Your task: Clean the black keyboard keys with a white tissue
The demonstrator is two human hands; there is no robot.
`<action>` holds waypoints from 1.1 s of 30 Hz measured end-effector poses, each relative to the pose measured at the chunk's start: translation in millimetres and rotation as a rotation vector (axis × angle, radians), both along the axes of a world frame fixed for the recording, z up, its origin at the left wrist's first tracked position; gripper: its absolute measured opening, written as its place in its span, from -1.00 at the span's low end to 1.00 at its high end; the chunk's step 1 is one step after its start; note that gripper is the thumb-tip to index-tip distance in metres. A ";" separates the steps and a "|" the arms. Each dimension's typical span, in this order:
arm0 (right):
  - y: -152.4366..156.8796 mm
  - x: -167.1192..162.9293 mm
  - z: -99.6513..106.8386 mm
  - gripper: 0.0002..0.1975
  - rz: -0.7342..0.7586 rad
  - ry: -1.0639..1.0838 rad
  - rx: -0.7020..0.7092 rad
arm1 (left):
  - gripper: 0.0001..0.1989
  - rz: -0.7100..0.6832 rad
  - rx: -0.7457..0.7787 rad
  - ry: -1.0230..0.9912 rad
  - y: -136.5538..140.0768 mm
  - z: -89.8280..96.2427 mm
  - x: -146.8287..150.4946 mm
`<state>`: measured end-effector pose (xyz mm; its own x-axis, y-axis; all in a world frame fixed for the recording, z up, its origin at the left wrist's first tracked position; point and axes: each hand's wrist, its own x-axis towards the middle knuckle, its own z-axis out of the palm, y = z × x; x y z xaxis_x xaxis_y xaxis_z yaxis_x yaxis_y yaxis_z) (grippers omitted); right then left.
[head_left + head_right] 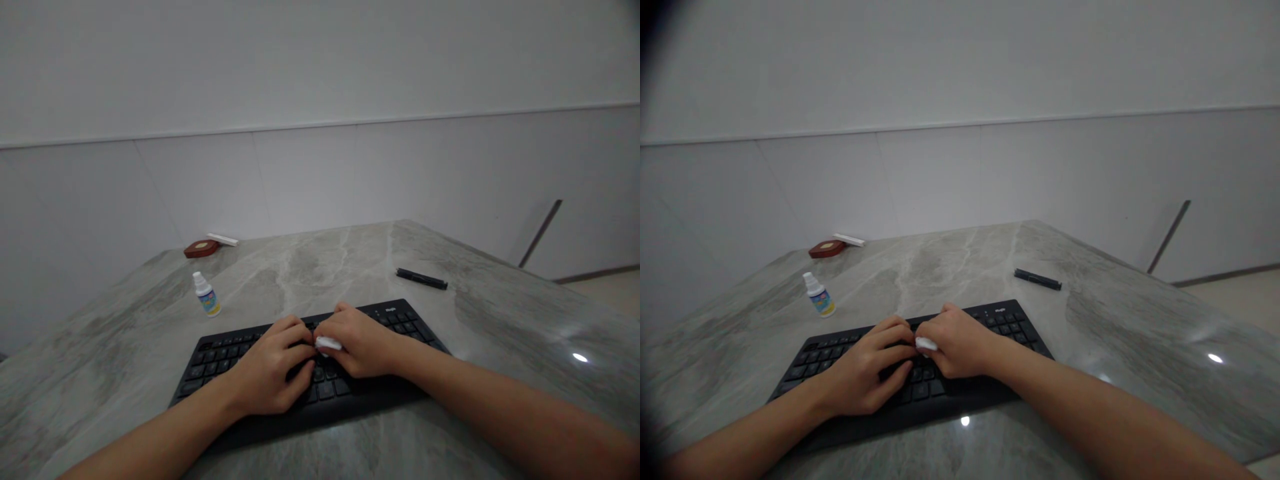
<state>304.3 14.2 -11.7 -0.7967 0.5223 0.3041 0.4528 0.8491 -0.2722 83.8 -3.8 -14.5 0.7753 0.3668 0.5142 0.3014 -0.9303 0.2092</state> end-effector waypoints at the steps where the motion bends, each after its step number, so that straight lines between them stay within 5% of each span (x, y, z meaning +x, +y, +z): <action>1: 0.2 0.8 1.8 -0.92 0.001 -0.011 -0.003 | -0.78 0.000 0.000 -0.002 0.1 -0.4 -0.3; 21: 9.5 23.8 6.6 -0.93 -0.115 -0.024 -0.028 | -0.79 -0.019 0.029 -0.021 -0.7 -0.6 -0.4; 33: 2.1 10.6 4.6 -0.89 -0.144 -0.009 -0.037 | -0.80 -0.018 0.022 -0.025 -0.5 -0.9 -0.1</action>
